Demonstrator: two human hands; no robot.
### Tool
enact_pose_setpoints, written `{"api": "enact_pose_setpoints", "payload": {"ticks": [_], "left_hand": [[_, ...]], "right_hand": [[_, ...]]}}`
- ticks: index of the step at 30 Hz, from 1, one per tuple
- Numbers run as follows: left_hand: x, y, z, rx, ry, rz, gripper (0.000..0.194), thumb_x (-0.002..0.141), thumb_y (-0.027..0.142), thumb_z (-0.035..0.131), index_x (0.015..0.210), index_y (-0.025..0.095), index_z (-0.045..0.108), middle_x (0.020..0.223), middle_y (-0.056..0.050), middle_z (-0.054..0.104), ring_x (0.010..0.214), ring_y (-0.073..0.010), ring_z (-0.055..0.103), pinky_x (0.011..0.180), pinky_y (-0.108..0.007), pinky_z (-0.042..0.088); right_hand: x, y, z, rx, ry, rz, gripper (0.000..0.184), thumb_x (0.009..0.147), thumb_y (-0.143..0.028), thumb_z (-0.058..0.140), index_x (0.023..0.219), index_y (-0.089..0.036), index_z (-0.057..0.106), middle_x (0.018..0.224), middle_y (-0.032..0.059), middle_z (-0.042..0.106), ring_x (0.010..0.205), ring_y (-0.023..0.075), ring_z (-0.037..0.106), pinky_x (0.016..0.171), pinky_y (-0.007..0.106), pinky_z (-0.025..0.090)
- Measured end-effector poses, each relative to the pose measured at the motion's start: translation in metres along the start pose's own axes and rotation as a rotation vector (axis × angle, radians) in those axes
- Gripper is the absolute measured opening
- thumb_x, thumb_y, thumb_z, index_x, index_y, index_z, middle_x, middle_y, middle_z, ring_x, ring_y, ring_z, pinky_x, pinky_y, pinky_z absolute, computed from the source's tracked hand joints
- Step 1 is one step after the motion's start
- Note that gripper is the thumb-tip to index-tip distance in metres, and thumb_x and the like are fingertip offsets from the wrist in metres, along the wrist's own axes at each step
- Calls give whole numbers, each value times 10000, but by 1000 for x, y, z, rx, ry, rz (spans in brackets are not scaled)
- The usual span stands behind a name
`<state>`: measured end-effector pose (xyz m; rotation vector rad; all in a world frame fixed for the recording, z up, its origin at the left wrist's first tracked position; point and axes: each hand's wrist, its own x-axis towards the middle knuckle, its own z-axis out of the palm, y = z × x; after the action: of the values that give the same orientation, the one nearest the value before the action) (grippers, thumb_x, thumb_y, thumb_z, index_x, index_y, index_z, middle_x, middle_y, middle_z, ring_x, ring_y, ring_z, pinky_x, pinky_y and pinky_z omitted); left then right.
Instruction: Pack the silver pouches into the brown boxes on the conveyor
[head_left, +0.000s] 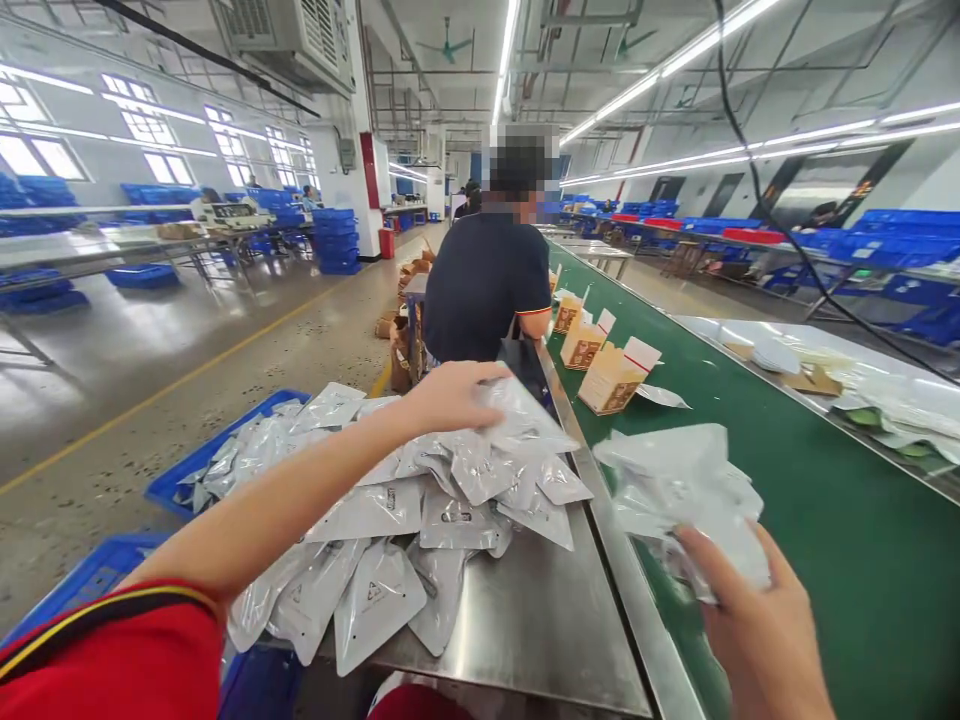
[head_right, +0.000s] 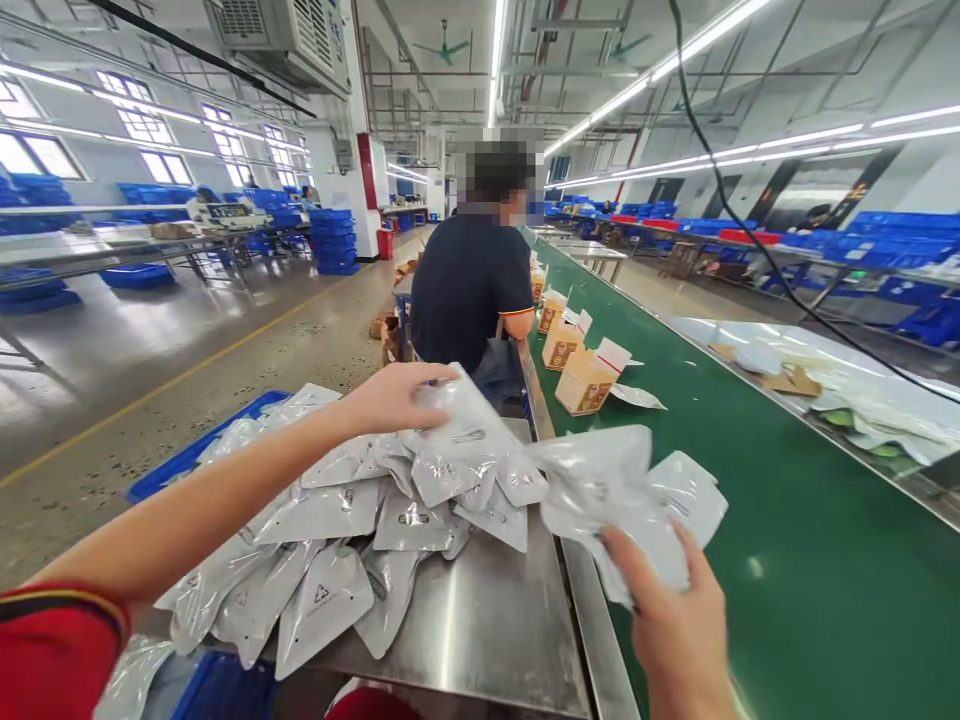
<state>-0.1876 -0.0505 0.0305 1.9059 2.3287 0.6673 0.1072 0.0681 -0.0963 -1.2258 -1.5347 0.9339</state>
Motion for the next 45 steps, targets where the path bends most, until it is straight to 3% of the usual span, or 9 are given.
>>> {"api": "enact_pose_setpoints", "payload": {"ticks": [5,11,18,26,31,35,38,42,45], "left_hand": [[-69,-84,15,8,20,-277,572,739,366,614,1285,226,514,1312,-45,564,1189,-240,525,1057,-377,379],[-76,-119,57,55,-143,-436,386,884,329,413,1233,268,565,1418,-53,460,1373,-266,315,1132,-517,200],[-70,-108,60,51,-173,-358,442,906,399,345,1276,248,532,1431,-72,444,1366,-247,333,1140,-480,211],[-62,-105,54,54,-277,-348,449,797,441,472,1204,297,595,1410,-62,471,1375,-299,312,1113,-569,210],[-54,-103,46,-82,-211,-310,488,735,568,470,1150,364,626,1325,37,560,1318,-274,412,1130,-438,284],[-46,-76,38,-87,-214,-280,513,682,627,474,1097,382,652,1261,50,607,1222,-290,517,1090,-429,362],[-34,-40,33,-79,-297,-211,513,646,624,533,1107,424,634,1264,76,599,1212,-298,527,1077,-460,377],[8,27,48,-128,-389,-93,593,657,565,563,1214,363,566,1339,40,545,1262,-278,483,1110,-453,330],[60,75,87,-274,-223,-60,853,667,497,604,1401,166,323,1465,-112,382,1350,-278,364,1129,-426,292]], "right_hand": [[-34,-47,85,23,-307,-502,387,711,-457,644,982,-180,639,1150,102,620,1026,275,599,862,394,512],[-79,-27,150,-492,-763,-895,283,762,-354,626,1017,-232,643,1435,112,397,1322,408,308,1000,619,328],[-82,-20,149,-589,-904,-794,656,724,-427,684,1328,-345,442,1539,94,186,1390,441,41,1035,689,168],[-58,-34,136,-563,-836,-783,402,874,-493,516,1243,-334,508,1469,122,339,1250,324,421,1003,543,334],[-50,-45,134,-514,-714,-839,418,861,-539,516,1227,-338,509,1338,79,497,1239,324,414,1007,589,306],[-37,-32,105,-372,-740,-939,241,861,-364,522,1077,-279,588,1083,27,643,979,201,582,890,390,450],[-3,5,46,-280,-527,-852,280,814,-176,426,1014,-248,609,938,18,678,870,156,608,787,300,485],[62,77,-62,-564,-166,-563,430,730,-225,468,1143,-222,588,1276,99,560,1207,258,487,992,465,403],[94,124,-120,-774,-197,-257,717,643,-362,601,1338,-249,463,1488,110,317,1369,369,242,1043,623,249]]}}
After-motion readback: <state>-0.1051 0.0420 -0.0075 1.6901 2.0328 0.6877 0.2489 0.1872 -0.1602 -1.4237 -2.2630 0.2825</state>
